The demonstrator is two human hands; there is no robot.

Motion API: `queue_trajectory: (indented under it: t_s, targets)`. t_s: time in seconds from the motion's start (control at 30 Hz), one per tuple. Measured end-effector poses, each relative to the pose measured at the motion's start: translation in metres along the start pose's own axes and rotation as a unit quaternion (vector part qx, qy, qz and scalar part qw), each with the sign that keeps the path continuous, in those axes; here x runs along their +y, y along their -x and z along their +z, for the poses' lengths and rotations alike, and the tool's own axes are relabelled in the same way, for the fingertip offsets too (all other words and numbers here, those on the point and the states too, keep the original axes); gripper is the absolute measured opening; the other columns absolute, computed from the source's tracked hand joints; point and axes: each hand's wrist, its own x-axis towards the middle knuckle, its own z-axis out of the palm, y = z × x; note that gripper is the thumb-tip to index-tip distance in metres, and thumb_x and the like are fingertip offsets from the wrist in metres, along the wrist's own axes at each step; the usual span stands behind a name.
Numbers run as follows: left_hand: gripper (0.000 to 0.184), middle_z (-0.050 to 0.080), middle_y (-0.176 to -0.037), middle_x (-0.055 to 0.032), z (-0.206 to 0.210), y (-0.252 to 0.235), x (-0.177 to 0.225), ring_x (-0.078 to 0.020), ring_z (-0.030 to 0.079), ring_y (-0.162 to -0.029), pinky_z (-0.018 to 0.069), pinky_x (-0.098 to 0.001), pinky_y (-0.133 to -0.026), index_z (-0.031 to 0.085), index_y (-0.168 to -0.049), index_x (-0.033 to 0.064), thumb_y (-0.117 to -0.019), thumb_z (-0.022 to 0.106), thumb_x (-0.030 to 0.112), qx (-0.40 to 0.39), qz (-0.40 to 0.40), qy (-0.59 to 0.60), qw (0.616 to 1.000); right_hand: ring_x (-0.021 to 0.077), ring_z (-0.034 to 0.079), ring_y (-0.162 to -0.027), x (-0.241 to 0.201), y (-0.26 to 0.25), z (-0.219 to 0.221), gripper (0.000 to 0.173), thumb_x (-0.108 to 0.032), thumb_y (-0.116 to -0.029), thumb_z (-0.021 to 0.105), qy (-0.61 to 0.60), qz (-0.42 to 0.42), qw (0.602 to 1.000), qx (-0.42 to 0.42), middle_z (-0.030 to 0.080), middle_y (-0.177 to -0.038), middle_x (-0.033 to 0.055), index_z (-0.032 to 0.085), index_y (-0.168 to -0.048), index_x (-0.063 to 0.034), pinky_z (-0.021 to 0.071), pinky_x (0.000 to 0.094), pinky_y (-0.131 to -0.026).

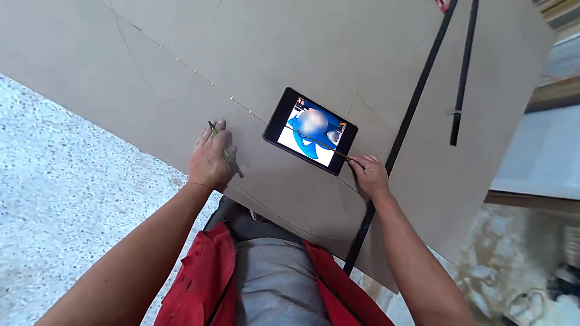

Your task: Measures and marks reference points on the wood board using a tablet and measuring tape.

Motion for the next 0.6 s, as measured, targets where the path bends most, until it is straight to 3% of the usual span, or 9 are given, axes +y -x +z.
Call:
queue_trajectory:
  t_s: [0.33, 0.6]
  targets:
    - [0.049, 0.042, -0.162, -0.0094, 0.0018, -0.0006, -0.0021, -0.0263, 0.036, -0.152, 0.0254, -0.0449, -0.127, 0.056, -0.137, 0.0061, -0.1066, 0.040, 0.041, 0.022, 0.019, -0.005, 1.000, 0.0193, 0.067, -0.109, 0.0038, 0.0022, 0.0028, 0.024, -0.032, -0.1055, 0.058, 0.022, -0.021, 0.999, 0.010, 0.076, -0.103, 0.0001, 0.079, -0.114, -0.0240, 0.0529, 0.0406, -0.098]
    - [0.052, 0.041, -0.163, -0.0089, 0.0029, 0.0000, -0.0032, -0.0238, 0.031, -0.155, 0.0205, -0.0429, -0.129, 0.054, -0.141, 0.0066, -0.1070, 0.039, 0.043, 0.015, 0.017, 0.002, 1.000, 0.0190, 0.067, -0.111, 0.0005, 0.0024, 0.0018, 0.024, -0.029, -0.1056, 0.057, 0.009, -0.013, 1.000, 0.012, 0.077, -0.106, -0.0006, 0.079, -0.114, -0.0234, 0.0520, 0.0400, -0.099]
